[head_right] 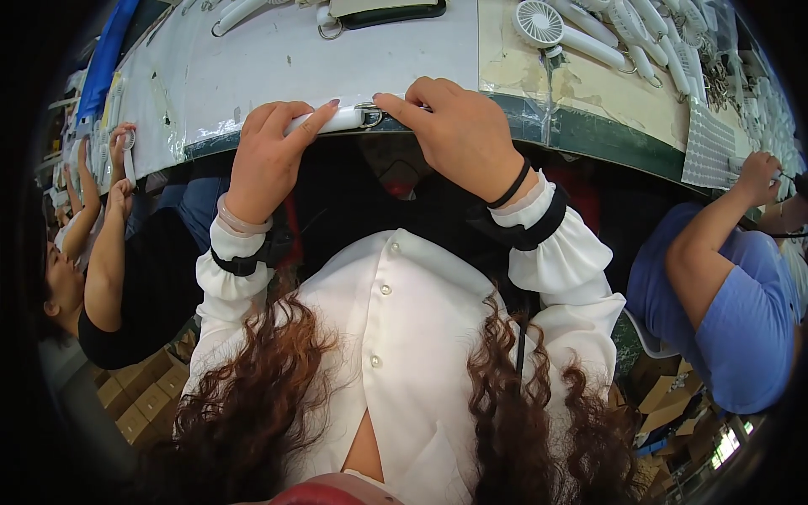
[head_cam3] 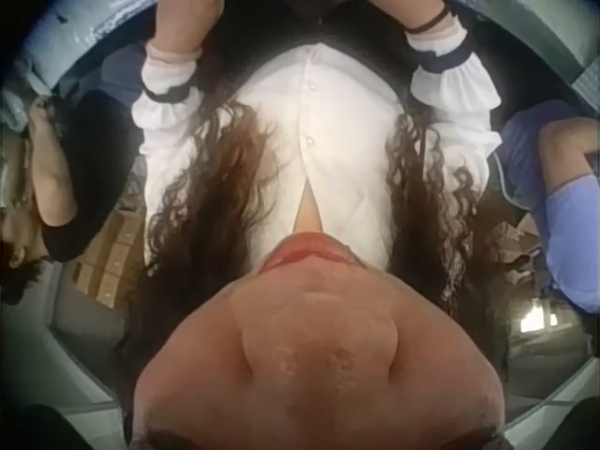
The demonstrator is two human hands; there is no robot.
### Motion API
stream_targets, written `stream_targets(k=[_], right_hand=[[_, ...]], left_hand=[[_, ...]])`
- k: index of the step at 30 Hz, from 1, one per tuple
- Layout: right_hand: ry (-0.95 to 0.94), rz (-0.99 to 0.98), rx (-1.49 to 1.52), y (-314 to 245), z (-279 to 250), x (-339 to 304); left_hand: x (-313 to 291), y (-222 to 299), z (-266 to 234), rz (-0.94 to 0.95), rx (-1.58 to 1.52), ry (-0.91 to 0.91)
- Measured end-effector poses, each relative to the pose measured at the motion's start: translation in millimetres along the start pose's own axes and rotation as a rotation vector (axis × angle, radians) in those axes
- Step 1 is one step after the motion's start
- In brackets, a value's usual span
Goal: The person picks up a white handheld fan, uses a small blade to trim the plastic handle, and attaches a metal ring to the base. They then set the finished fan aside and repeat the process with another fan.
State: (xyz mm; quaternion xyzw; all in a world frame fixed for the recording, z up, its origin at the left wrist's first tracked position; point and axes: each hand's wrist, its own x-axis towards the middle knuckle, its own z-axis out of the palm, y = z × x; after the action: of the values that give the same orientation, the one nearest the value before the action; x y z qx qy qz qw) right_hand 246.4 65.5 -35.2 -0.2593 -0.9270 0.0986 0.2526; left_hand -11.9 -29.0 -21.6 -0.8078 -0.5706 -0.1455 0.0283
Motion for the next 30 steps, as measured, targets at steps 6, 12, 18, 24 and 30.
stream_targets(k=[6, 12, 18, 24, 30], right_hand=[[0.043, -0.044, -0.033, 2, 5, 2], [0.228, 0.041, -0.013, 5, 11, 1], [0.076, 0.282, 0.350, -8, 0, 5], [0.068, 0.333, 0.907, -8, 11, 15], [0.037, 0.473, 1.373, -5, 4, 21]], left_hand=[[0, -1, 0, -0.002, -0.035, -0.002], [0, -4, -1, 0.012, -0.066, 0.003], [1, -8, -1, -0.001, -0.139, -0.009], [7, 4, -16, -0.138, -0.785, -0.176], [15, 9, -25, -0.544, -1.860, -0.317]])
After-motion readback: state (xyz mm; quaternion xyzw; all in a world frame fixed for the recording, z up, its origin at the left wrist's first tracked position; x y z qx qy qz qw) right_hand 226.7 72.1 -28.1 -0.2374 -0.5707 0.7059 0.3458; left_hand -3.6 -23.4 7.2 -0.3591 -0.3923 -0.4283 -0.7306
